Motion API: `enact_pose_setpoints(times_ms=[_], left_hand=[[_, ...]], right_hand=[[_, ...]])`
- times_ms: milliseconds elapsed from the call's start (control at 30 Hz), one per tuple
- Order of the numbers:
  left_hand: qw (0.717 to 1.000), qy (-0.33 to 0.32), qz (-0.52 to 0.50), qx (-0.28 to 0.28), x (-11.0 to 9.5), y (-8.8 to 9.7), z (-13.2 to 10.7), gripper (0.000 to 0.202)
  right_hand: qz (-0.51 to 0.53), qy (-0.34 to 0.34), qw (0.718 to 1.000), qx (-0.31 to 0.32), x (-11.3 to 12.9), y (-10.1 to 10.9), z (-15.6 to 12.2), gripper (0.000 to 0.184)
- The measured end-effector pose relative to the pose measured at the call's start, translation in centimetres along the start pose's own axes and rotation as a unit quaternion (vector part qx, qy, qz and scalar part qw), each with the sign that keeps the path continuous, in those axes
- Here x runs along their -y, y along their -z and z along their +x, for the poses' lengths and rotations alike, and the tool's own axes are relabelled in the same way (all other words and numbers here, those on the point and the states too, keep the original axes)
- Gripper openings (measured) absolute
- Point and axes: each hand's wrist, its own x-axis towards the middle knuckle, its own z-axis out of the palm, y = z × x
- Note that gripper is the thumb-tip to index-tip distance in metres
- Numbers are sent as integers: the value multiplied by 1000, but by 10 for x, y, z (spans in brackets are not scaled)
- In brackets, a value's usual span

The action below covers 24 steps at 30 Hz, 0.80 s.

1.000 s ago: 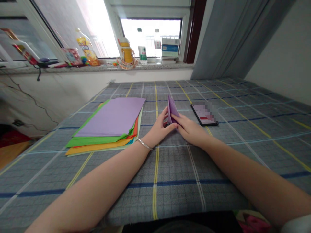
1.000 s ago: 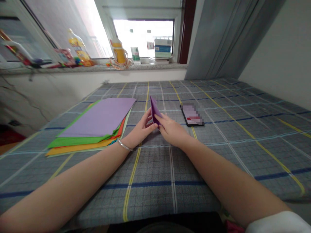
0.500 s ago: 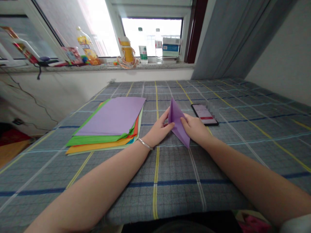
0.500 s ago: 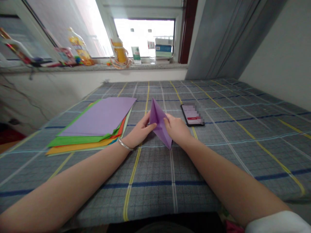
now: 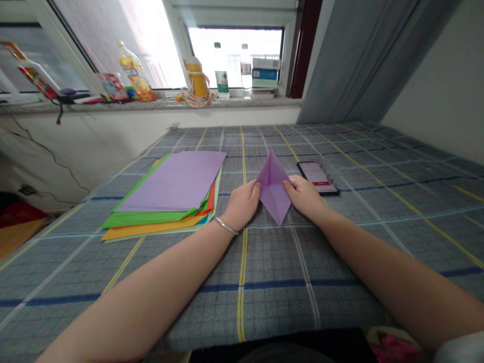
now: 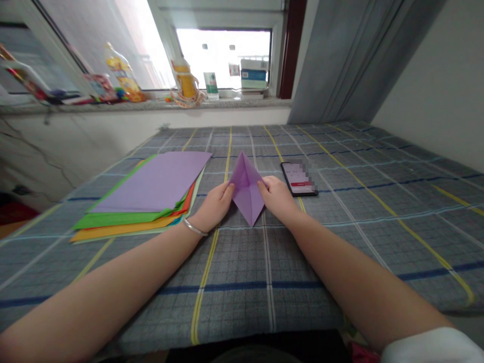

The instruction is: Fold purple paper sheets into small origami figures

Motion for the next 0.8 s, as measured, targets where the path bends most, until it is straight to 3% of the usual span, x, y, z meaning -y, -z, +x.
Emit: enact_pose_setpoints(times_ms=[100, 267, 433, 633, 800], left_hand=[[1000, 0, 11, -15, 3, 3, 2, 40], [999, -15, -17, -27, 6, 5, 5, 39], [998, -13, -40, -45, 8, 6, 7, 39], [996, -55, -64, 10, 14, 13, 9, 41], [995, -78, -48, 47, 19, 15, 10, 41]], right_hand=[[-23, 28, 999, -5, -3, 2, 1, 29], [-42, -30, 998, 24, 3, 8, -2, 29], [-124, -16, 992, 20, 9, 15, -4, 33], [-60, 62, 996, -21, -7, 13, 0, 21], [-59, 43, 997, -2, -11, 14, -1, 24]])
